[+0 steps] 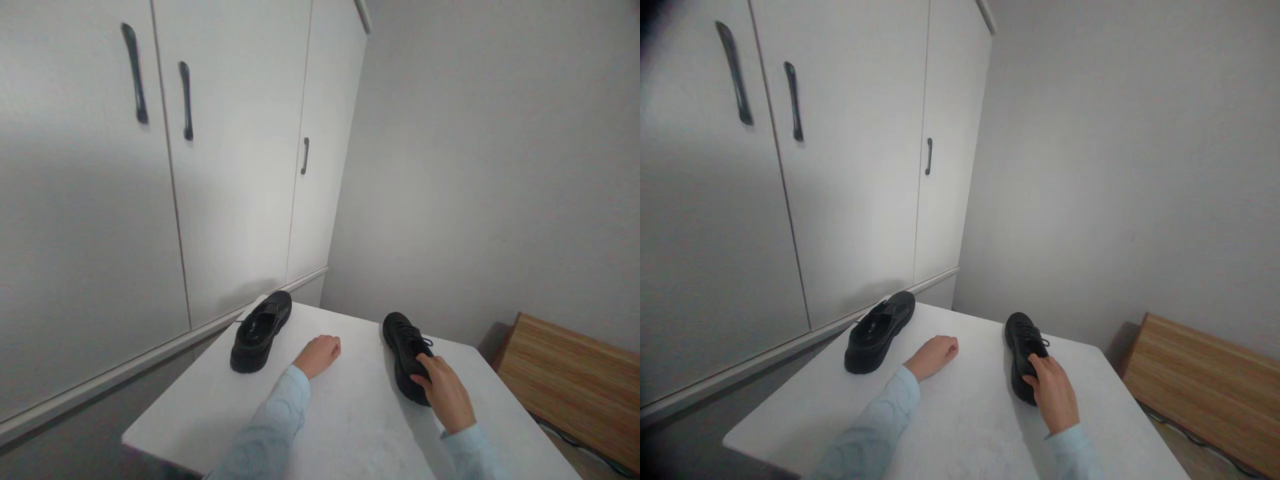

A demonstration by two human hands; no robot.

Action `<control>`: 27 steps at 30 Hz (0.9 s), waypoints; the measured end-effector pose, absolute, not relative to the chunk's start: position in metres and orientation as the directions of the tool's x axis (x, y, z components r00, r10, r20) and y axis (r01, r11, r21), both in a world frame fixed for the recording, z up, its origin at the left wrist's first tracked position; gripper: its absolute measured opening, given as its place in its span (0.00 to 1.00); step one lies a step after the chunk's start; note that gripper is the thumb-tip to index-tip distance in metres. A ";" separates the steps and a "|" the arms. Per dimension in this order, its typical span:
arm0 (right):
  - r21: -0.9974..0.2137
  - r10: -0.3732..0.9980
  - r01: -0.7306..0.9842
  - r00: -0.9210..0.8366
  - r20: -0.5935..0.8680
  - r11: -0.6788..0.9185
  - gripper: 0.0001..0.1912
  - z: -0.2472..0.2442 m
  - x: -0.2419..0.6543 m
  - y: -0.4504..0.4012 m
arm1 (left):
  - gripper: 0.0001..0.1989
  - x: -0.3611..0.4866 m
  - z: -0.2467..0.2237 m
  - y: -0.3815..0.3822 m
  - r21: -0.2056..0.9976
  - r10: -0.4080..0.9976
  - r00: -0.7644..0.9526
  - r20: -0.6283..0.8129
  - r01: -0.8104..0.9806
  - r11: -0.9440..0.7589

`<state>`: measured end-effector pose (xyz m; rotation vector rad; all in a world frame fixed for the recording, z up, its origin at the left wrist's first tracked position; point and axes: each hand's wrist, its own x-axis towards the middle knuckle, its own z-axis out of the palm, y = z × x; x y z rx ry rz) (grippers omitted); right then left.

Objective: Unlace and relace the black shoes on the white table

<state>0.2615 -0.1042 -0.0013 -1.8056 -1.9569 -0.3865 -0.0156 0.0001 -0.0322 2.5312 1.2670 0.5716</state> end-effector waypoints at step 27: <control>-0.139 0.841 0.987 0.141 0.522 -0.079 0.16 -0.040 0.369 -0.090 | 0.11 -0.017 -0.034 0.001 0.351 0.810 0.543 0.221 0.731 -0.585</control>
